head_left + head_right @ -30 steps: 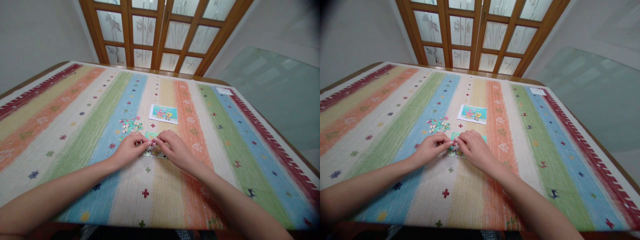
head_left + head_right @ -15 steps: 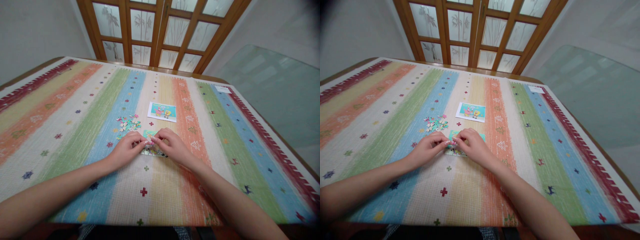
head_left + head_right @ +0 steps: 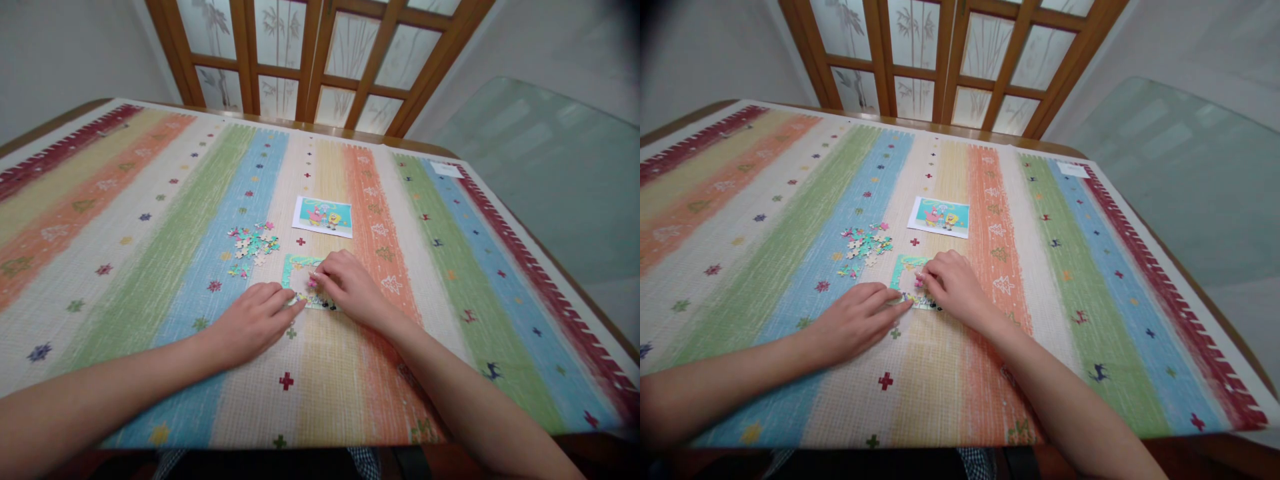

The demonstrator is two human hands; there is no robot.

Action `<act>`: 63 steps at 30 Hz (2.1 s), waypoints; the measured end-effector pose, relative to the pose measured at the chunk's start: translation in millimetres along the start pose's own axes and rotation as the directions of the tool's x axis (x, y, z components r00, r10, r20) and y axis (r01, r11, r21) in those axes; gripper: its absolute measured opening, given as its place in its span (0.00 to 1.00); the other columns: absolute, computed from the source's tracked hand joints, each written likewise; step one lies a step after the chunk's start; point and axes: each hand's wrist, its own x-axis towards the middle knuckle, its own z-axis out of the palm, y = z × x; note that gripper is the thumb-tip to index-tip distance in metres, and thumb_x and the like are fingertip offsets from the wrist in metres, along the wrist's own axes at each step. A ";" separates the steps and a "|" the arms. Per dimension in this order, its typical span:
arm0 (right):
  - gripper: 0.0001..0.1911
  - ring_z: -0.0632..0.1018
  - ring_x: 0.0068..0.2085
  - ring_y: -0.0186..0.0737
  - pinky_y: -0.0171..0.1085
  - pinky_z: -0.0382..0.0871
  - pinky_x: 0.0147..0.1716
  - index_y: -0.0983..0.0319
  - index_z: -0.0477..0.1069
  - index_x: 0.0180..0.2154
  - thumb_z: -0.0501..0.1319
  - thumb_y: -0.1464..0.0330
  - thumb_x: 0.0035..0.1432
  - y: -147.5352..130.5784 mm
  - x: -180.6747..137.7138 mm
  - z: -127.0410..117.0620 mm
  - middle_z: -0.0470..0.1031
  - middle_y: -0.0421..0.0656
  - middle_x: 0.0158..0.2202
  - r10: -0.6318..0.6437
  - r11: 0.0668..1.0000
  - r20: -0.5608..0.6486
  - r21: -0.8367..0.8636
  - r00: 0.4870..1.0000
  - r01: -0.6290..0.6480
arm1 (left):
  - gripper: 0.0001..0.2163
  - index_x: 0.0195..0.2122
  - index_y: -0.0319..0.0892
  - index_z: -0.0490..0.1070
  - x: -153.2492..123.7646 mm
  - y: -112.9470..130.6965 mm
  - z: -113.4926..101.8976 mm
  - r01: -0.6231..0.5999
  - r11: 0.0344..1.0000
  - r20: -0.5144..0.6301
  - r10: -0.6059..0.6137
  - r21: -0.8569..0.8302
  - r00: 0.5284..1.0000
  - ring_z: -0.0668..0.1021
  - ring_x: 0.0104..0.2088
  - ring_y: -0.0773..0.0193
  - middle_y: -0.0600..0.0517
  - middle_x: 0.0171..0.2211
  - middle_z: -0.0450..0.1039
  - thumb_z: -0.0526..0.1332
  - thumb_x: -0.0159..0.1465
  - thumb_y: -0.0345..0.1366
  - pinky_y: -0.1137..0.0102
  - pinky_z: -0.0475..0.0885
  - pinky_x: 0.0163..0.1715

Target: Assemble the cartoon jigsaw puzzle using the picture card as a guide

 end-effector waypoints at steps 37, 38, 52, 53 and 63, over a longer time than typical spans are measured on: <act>0.17 0.67 0.41 0.46 0.41 0.52 0.40 0.61 0.74 0.37 0.56 0.55 0.70 8.7 -0.9 11.4 0.74 0.45 0.37 -0.137 0.880 0.167 -0.432 0.976 0.197 | 0.18 0.61 0.35 0.66 2.2 2.2 -5.2 -0.150 0.982 0.140 0.134 0.116 0.981 0.71 0.55 0.50 0.46 0.62 0.69 0.56 0.71 0.30 0.55 0.58 0.58; 0.17 0.67 0.41 0.46 0.41 0.52 0.40 0.60 0.74 0.37 0.56 0.56 0.70 8.4 -1.2 11.7 0.74 0.45 0.37 -0.140 0.875 0.160 -0.443 0.977 0.197 | 0.18 0.62 0.35 0.66 1.9 2.0 -4.9 -0.155 0.981 0.149 0.138 0.115 0.979 0.70 0.56 0.50 0.46 0.64 0.68 0.56 0.71 0.30 0.55 0.58 0.59; 0.15 0.68 0.39 0.44 0.42 0.54 0.40 0.61 0.71 0.36 0.51 0.64 0.73 9.3 -0.7 3.5 0.74 0.45 0.35 -0.128 0.943 0.015 -0.308 0.992 0.126 | 0.16 0.60 0.34 0.67 6.2 -2.0 0.2 -0.166 0.984 0.068 0.162 0.067 0.985 0.73 0.52 0.53 0.45 0.61 0.71 0.51 0.73 0.28 0.57 0.63 0.58; 0.15 0.68 0.39 0.44 0.41 0.55 0.40 0.61 0.71 0.36 0.50 0.65 0.73 9.8 -0.5 1.0 0.74 0.45 0.35 -0.108 0.961 -0.026 -0.259 0.994 0.097 | 0.16 0.60 0.34 0.67 6.8 -1.9 0.0 -0.166 0.984 0.059 0.162 0.063 0.985 0.73 0.52 0.53 0.45 0.61 0.71 0.51 0.73 0.28 0.57 0.63 0.58; 0.12 0.70 0.40 0.45 0.42 0.57 0.40 0.62 0.75 0.32 0.59 0.66 0.68 4.3 -1.6 16.0 0.74 0.45 0.33 -0.103 0.984 0.033 -0.143 0.994 0.106 | 0.17 0.61 0.32 0.67 8.0 -0.7 2.0 -0.153 0.987 0.048 0.151 0.046 0.987 0.72 0.51 0.53 0.45 0.60 0.72 0.53 0.72 0.28 0.56 0.63 0.59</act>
